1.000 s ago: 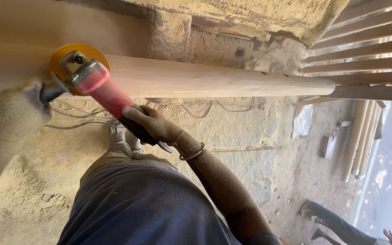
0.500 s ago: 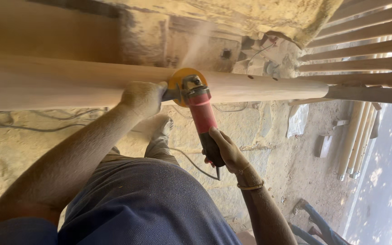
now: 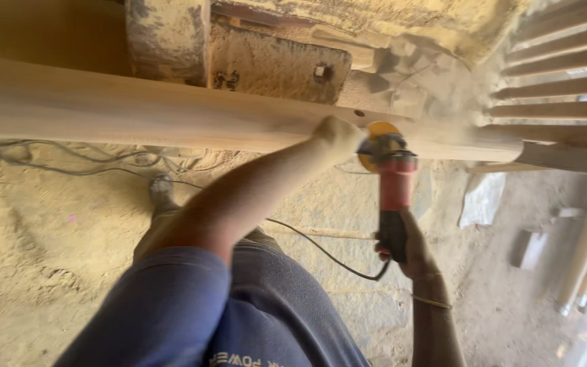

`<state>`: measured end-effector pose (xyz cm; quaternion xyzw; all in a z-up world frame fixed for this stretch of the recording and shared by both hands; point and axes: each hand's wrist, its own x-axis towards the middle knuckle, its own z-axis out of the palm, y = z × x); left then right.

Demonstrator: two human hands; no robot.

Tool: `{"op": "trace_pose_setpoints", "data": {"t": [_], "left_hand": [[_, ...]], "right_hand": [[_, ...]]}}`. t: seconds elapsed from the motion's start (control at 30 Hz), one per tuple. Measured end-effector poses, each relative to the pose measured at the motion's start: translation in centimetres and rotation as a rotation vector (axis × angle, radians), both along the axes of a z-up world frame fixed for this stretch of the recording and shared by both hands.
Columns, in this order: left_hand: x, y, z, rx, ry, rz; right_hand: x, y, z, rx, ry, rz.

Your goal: The person uses an angle grinder with a sanding disc to smooth the surface of a long wooden log. They move the tool along the length of the log, generating sawdust, and reposition their hands to maintain control over the tool.

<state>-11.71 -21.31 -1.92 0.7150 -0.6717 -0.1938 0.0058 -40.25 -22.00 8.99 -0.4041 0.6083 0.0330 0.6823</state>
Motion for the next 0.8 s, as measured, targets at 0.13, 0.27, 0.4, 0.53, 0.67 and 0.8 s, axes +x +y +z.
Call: {"op": "trace_pose_setpoints", "data": {"t": [0.13,0.27,0.4,0.53,0.67,0.8], "left_hand": [[-0.7,-0.6,-0.8,-0.434,-0.347,-0.045],[4.5,5.5,-1.9,-0.481,-0.242,0.078],[12.3,15.7,-2.1,-0.452,-0.582,0.199],[19.2,29.7,0.3,-0.234,-0.165,0.410],[25.5,42.8,4.6,-0.090,-0.269,0.540],[32.0,52.5,9.2,0.202,-0.360,0.689]], "right_hand": [[-0.2,-0.8,0.6,0.000,-0.055,-0.101],[2.9,2.5,1.0,-0.010,-0.305,-0.041],[10.7,7.8,1.0,0.114,-0.338,0.101],[19.0,15.0,2.8,0.140,-0.380,0.329],[28.3,22.0,2.7,0.293,-0.379,0.509],[38.2,28.2,1.5,0.387,-0.423,0.633]]}}
